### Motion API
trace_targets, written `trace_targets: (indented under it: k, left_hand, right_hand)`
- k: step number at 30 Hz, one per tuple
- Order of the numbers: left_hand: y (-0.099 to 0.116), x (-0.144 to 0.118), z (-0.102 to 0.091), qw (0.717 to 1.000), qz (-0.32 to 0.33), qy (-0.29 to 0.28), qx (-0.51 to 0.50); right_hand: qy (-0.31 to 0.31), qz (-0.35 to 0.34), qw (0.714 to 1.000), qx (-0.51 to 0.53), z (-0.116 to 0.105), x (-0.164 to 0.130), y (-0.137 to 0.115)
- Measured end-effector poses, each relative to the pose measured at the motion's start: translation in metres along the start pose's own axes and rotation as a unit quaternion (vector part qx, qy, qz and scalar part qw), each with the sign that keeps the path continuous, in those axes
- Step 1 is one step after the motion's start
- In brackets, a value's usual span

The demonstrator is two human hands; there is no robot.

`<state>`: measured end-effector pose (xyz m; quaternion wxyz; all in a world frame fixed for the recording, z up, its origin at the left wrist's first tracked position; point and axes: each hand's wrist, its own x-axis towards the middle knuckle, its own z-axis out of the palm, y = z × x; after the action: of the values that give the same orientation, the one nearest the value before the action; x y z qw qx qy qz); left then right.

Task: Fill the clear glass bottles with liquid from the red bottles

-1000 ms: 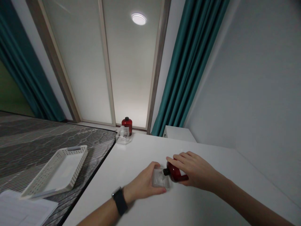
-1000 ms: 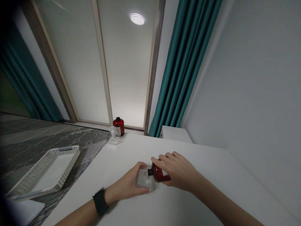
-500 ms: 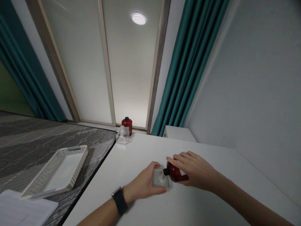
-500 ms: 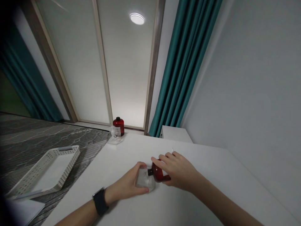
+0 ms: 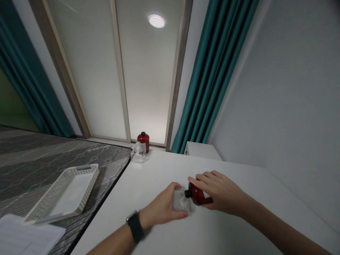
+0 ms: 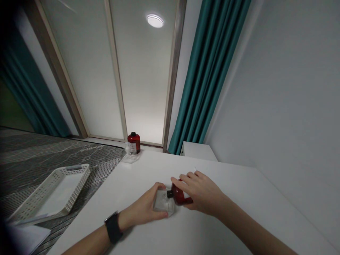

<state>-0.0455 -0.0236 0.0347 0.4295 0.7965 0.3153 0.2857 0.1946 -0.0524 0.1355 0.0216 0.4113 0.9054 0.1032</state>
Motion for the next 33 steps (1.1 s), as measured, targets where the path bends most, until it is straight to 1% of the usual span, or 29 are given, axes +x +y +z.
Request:
trace_targets:
  k: [8,14,21,26,33]
  left_hand:
    - [-0.0017,0.0002,0.0003,1.000,0.002,-0.005,0.004]
    - [-0.0010,-0.0004,0.0000,1.000,0.004,-0.005,0.000]
    - [-0.0014,0.0001,0.0009,1.000,-0.004,-0.003,-0.005]
    - [-0.0012,0.0002,0.0008,1.000,-0.007,-0.003,-0.009]
    - [-0.0028,0.0003,0.0015,1.000,0.003,-0.002,-0.008]
  right_hand:
    - [0.003,-0.001,1.000,-0.003,-0.0011,0.0004,-0.0007]
    - [-0.009,0.000,1.000,-0.002,-0.0030,0.0006,-0.0012]
    - [0.019,-0.008,1.000,-0.005,0.0040,-0.0015,0.0008]
    - [0.005,-0.007,1.000,-0.009,0.0022,-0.0003,0.0007]
    - [0.005,-0.006,1.000,-0.008,0.0004,-0.0001,0.0000]
